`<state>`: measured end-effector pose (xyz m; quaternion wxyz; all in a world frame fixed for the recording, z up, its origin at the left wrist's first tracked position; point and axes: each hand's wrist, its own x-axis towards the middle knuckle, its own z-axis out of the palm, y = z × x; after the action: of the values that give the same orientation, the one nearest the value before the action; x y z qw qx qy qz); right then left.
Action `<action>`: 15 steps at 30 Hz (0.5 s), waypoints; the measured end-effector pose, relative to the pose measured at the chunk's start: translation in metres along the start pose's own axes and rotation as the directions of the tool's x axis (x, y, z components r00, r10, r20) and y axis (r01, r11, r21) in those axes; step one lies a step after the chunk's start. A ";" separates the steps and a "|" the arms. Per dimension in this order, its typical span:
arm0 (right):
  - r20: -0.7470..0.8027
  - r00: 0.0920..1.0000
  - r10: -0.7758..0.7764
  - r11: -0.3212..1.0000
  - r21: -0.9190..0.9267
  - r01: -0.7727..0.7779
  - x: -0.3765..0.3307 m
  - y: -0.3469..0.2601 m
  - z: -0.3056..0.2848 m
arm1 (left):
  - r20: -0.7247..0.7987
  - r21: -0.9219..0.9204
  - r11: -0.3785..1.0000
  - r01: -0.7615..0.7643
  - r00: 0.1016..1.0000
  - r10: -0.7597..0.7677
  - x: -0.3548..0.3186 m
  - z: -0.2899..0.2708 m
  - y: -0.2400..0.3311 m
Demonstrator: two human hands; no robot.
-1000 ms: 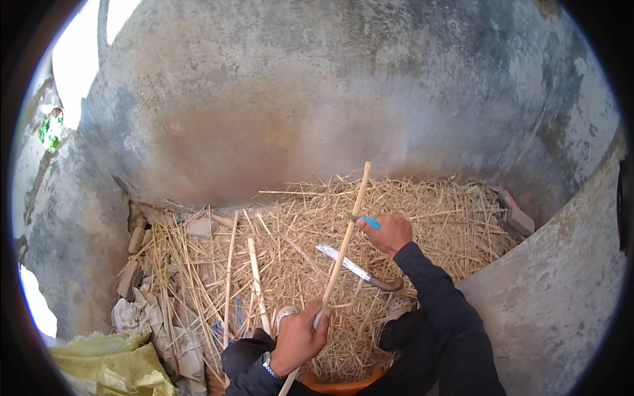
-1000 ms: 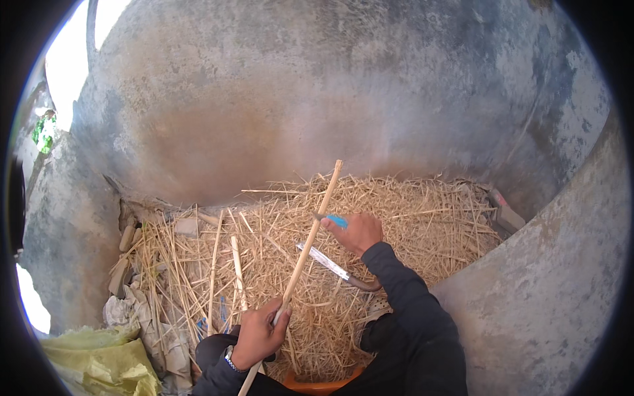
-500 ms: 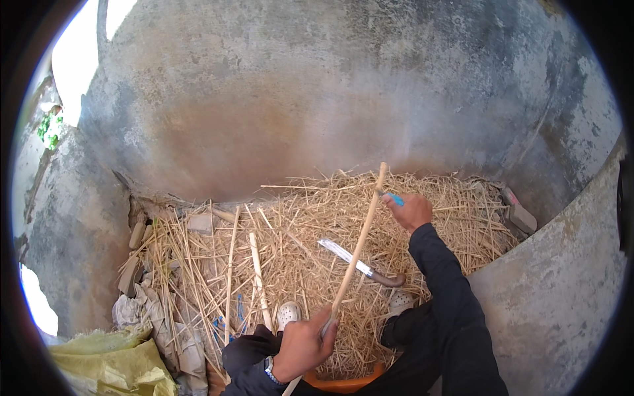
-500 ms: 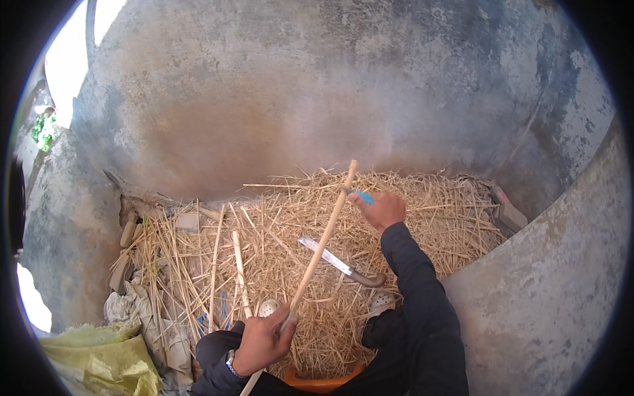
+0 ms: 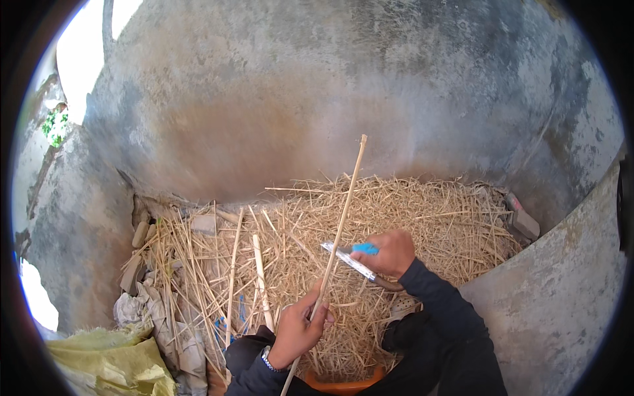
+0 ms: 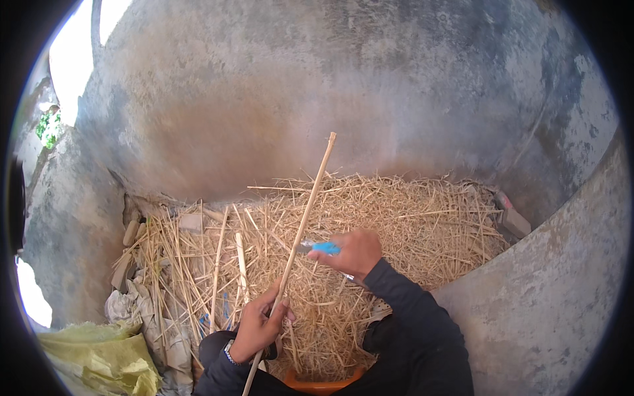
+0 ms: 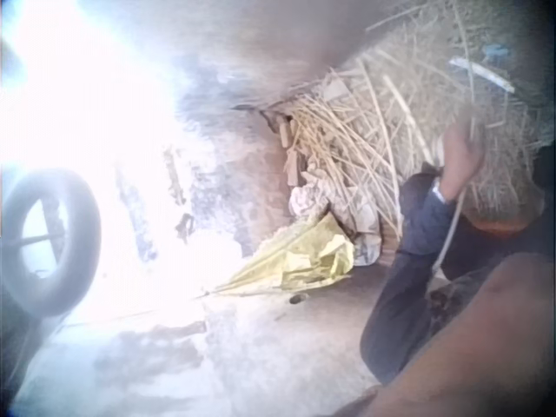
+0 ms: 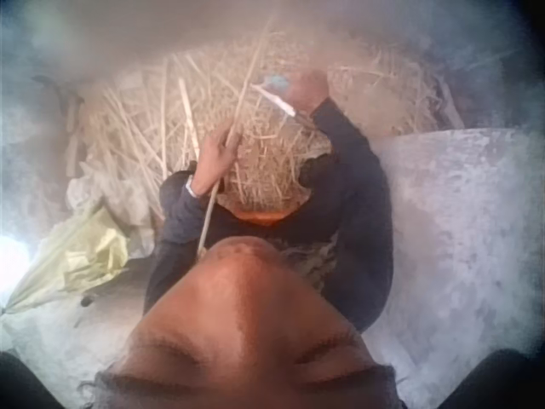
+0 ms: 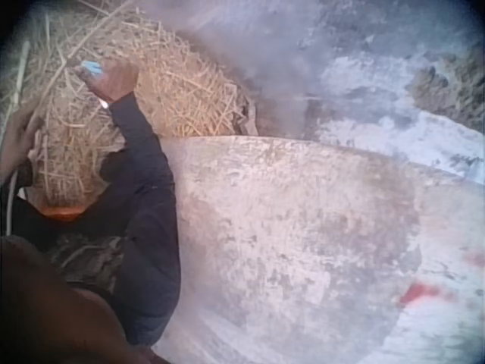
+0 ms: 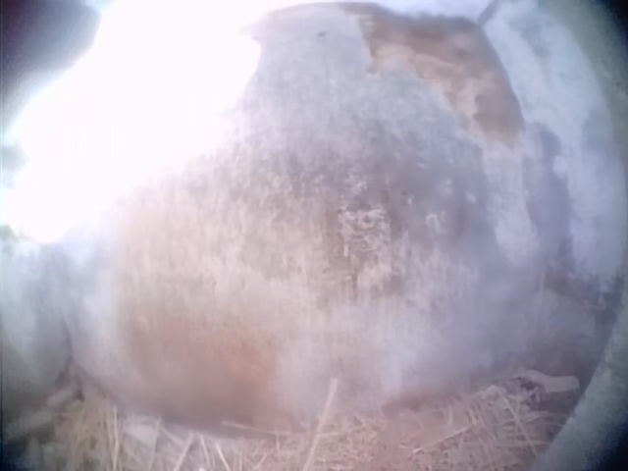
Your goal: The person sits cross-legged on a straw-covered floor and uses a small knife to peel the outer layer off thin wooden sticks. They hold each stick with one hand and scrape it with the knife, then place the peeled stick aside.
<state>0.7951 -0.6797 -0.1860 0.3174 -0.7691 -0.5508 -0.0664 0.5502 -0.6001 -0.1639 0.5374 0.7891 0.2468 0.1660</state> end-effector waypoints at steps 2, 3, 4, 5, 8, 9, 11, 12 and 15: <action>0.036 0.994 -0.106 0.994 0.038 0.105 -0.009 -0.022 0.006 | 0.063 -0.077 0.997 0.030 0.998 -0.025 0.001 0.002 -0.007; 0.052 0.986 -0.159 0.986 0.059 0.156 -0.011 -0.026 0.007 | 0.095 -0.115 0.992 0.047 0.995 -0.036 0.001 0.003 -0.008; 0.029 0.989 -0.143 0.989 0.036 0.142 -0.011 -0.023 0.009 | 0.107 -0.139 0.987 0.076 0.992 -0.061 0.000 0.004 -0.008; 0.010 0.992 -0.127 0.992 0.012 0.127 -0.010 -0.019 0.010 | 0.121 -0.167 0.980 0.107 0.989 -0.087 -0.001 0.005 -0.002; -0.042 0.997 0.060 0.998 -0.025 -0.061 0.004 0.003 0.004 | 0.153 -0.170 0.978 0.121 0.984 -0.095 -0.009 0.006 0.007; -0.033 0.991 0.133 0.989 -0.054 -0.135 0.008 0.015 0.001 | 0.170 -0.162 0.981 0.108 0.982 -0.080 -0.009 0.005 0.008; -0.058 0.977 0.203 0.978 0.063 -0.199 0.009 0.008 -0.003 | 0.189 -0.182 0.970 0.158 0.974 -0.123 -0.010 0.002 0.005; -0.028 0.994 0.108 0.993 0.045 -0.106 0.002 -0.002 0.000 | 0.194 -0.190 0.965 0.181 0.970 -0.144 -0.010 0.001 0.005; 0.044 0.994 -0.100 0.995 0.007 0.099 -0.013 -0.022 0.006 | 0.135 -0.129 0.984 0.120 0.986 -0.103 -0.009 -0.002 0.002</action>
<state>0.7690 -0.6827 -0.1880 0.3035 -0.7411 -0.5955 -0.0639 0.5422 -0.6042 -0.1608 0.6131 0.7445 0.2438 0.1013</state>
